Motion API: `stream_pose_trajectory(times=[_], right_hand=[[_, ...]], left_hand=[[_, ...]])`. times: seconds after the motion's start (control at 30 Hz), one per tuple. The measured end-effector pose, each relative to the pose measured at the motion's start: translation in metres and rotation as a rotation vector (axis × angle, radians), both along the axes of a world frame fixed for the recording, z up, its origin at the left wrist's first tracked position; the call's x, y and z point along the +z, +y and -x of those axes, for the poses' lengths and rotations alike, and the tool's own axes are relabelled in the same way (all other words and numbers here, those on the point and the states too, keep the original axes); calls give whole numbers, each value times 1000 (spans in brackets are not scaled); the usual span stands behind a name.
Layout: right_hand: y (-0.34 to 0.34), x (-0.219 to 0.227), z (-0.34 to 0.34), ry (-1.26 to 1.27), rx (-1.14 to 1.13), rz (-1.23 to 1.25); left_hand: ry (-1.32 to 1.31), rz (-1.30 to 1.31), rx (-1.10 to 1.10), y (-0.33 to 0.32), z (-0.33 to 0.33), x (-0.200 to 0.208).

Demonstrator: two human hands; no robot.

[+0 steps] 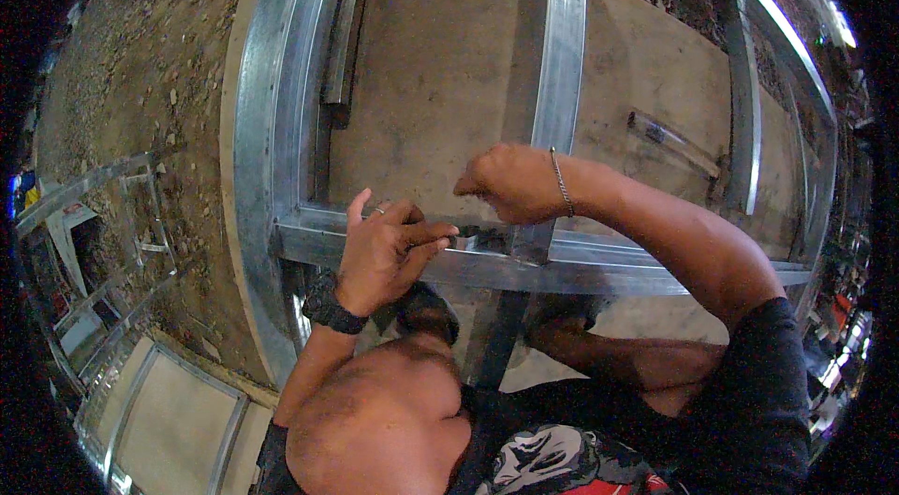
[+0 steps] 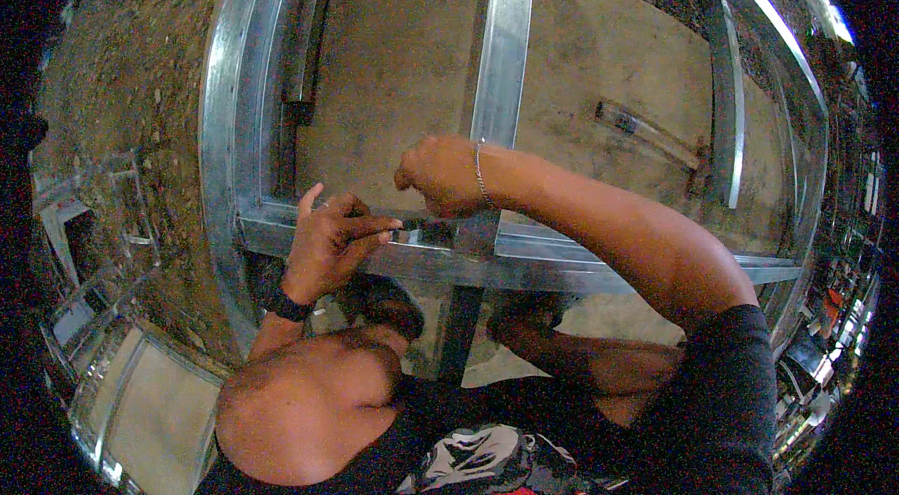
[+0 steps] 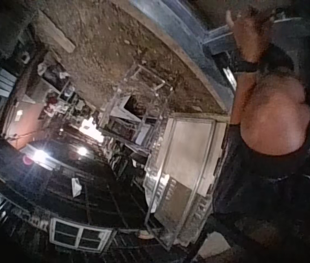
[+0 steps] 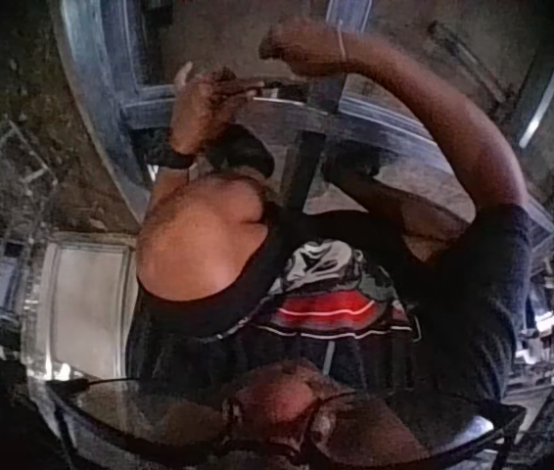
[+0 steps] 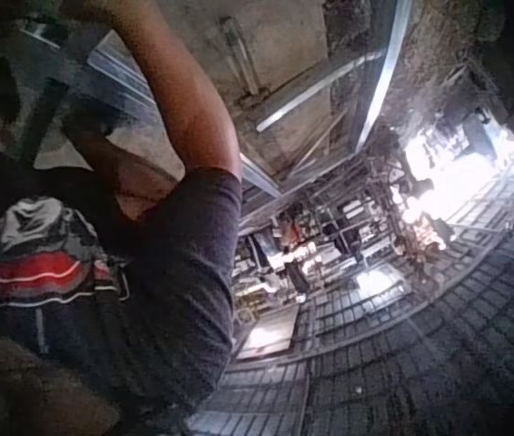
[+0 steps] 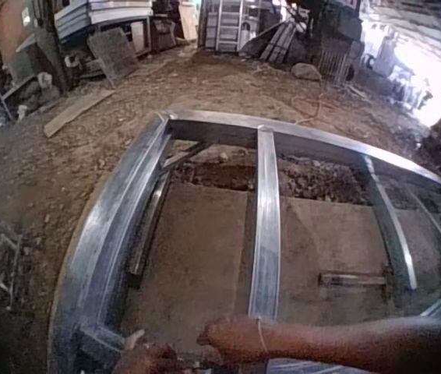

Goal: The person hammers a small metal bracket on a workbench, then walks to a large metal frame on the floor and fits the bracket into a joint. The person adjusts the bracket by hand to secure it in place.

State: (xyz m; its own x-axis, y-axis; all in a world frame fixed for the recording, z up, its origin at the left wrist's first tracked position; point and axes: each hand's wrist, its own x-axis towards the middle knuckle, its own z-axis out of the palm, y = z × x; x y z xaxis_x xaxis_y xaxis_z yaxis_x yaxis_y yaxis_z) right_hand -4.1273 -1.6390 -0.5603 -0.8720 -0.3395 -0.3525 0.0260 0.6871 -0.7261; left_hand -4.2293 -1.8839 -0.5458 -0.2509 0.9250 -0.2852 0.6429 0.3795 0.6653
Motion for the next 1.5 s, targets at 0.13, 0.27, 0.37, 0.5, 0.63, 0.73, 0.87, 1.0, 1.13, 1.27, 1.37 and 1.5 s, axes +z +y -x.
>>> stream_pose_trajectory(times=[0.13,0.27,0.37,0.5,0.63,0.73,0.87,1.0,1.13,1.27,1.37,1.5], right_hand=[[-9,14,-6,-117,26,221],[-8,15,-11,-148,-41,263],[-11,14,-8,-183,-85,233],[-18,4,-8,-122,-74,97],[-22,12,-1,-223,-75,59],[-23,12,3,-210,-52,56],[-19,12,0,-253,-45,96],[-20,15,-4,-228,-40,86],[-18,11,-8,-238,-71,118],[-17,2,-12,-125,-58,164],[-16,4,-6,-173,-21,169],[-14,2,-7,-176,14,174]], left_hand=[[1,22,27,2,0,5],[8,-5,27,5,-1,5],[46,-6,-8,3,-2,2],[30,13,-20,5,0,4],[-6,-21,40,2,-2,4],[-54,-30,77,-3,3,3],[-168,34,56,-6,17,6],[-222,43,38,-11,29,0],[-257,66,-79,0,41,4],[-541,233,-86,11,52,-7],[-543,-18,-156,9,61,-14],[-804,255,-118,8,76,-12]])
